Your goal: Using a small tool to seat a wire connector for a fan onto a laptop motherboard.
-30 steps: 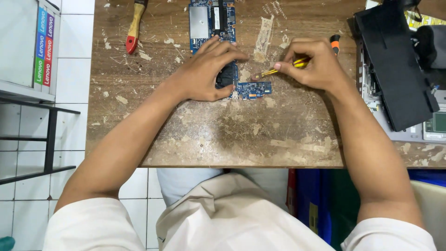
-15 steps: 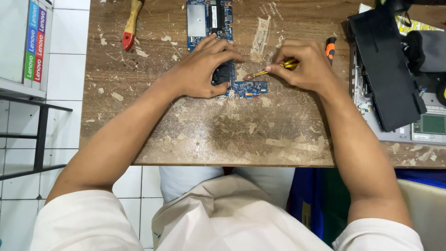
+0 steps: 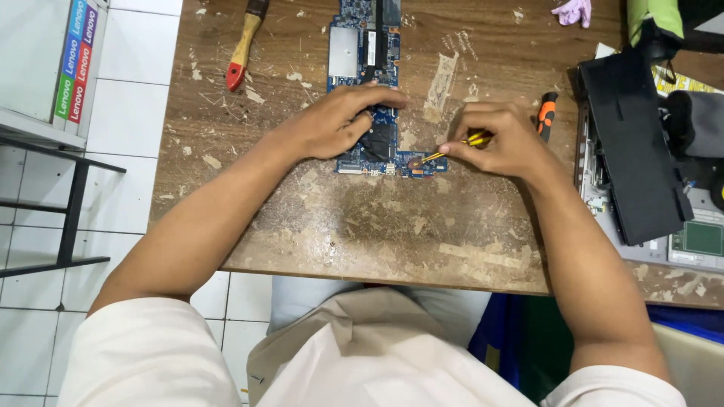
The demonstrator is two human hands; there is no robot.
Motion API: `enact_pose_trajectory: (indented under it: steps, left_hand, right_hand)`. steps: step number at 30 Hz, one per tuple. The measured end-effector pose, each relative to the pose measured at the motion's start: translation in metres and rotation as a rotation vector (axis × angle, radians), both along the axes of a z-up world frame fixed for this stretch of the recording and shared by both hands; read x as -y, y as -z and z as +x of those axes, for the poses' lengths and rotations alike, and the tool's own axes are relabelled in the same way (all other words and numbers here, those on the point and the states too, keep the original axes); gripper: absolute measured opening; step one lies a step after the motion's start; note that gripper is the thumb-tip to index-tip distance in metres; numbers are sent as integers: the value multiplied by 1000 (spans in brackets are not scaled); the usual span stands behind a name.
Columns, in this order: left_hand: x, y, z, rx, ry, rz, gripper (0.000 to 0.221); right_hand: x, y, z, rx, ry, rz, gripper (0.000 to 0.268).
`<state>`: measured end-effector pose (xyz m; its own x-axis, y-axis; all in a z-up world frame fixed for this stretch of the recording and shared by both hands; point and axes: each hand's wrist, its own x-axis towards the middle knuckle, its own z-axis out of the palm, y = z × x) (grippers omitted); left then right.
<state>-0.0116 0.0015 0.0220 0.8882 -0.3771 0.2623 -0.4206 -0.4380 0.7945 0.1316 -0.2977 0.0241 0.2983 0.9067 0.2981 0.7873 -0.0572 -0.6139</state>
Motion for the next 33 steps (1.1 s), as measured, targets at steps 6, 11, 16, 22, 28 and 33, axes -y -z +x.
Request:
enact_pose_trajectory:
  steps: [6, 11, 16, 22, 28, 33]
  left_hand:
    - [-1, 5, 0, 101, -15, -60, 59]
    - [-9, 27, 7, 245, -88, -60, 61]
    - [-16, 35, 15, 317, -175, 9, 50]
    - [-24, 36, 20, 416, -222, 168, 32]
    - [-27, 39, 27, 497, -175, 198, 21]
    - [-28, 37, 27, 423, -155, 267, 19]
  right_hand:
    - [8, 15, 14, 88, 77, 9, 24]
    - [2, -3, -1, 63, 37, -56, 22]
    - [9, 1, 5, 49, 67, -3, 19]
    - [5, 0, 3, 84, 11, -29, 18]
    - [6, -3, 3, 8, -58, -28, 21]
    - [13, 12, 15, 55, 0, 14, 21]
